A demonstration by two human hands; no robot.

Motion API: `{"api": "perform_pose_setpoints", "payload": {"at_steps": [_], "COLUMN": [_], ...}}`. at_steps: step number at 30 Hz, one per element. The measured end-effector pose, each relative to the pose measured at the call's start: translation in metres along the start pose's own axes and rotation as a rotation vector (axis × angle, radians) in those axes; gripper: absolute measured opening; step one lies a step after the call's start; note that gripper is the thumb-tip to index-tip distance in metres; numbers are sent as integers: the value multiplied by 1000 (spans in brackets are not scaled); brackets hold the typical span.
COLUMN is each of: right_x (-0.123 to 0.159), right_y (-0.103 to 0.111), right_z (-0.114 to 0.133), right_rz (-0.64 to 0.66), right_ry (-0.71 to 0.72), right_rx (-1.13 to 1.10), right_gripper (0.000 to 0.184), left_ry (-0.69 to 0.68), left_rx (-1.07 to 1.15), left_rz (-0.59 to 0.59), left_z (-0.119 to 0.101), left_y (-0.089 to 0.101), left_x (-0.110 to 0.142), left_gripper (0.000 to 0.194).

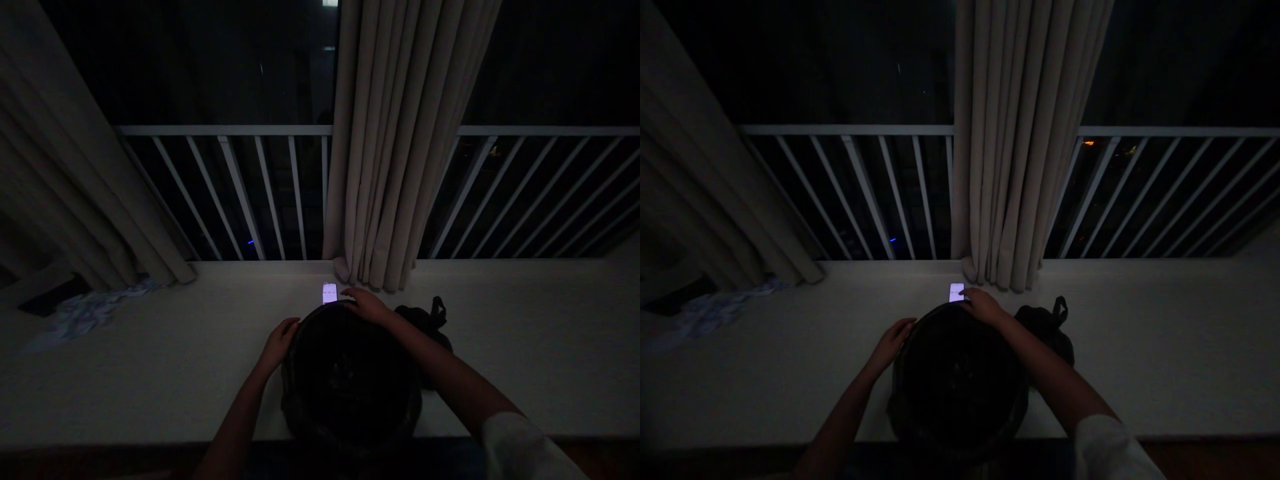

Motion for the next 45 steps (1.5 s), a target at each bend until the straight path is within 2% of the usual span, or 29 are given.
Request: {"api": "perform_pose_setpoints", "payload": {"at_steps": [4,7,12,18,22,25,27,31,35,40,45], "right_x": [-22,-32,-37,-36,-36,-34,-33,-33,-35,-39,-35], "right_y": [-15,-31,-44,-43,-40,-39,-41,-49,-53,-57,-56], "right_z": [38,52,49,46,50,71,89,114,116,107,108], "right_rz": [90,181,227,228,175,146,171,280,313,322,311], "right_ry": [193,248,219,200,227,338,413,443,424,419,420], "right_rx": [22,40,35,32,75,85,87,138,141,99,102], "right_gripper": [34,33,31,31,37,39,38,31,28,28,34], "left_ry": [9,18,45,53,69,67,44,-16,-32,-33,42], "left_rx": [43,74,107,123,123,118,117,99,101,95,156], "left_rz": [-42,-67,-109,-135,-183,-235,-247,-166,-148,-140,-143], "left_z": [14,22,28,30,33,28,20,-1,-7,-5,2], "left_y": [2,-1,-5,-5,4,11,12,1,-3,-4,-5], "left_x": [22,33,40,43,44,43,42,39,42,45,47], "left_gripper": [43,41,38,37,38,37,37,33,29,30,38]}}
Point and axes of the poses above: each hand's wrist, its own x-axis away from the middle knuckle, its own y-axis out of the back of the hand, z = x × y, the point moved 8 cm from there along -x, towards the middle knuckle, and after that the axes turned 2 degrees about y, right-handed, at the moved point
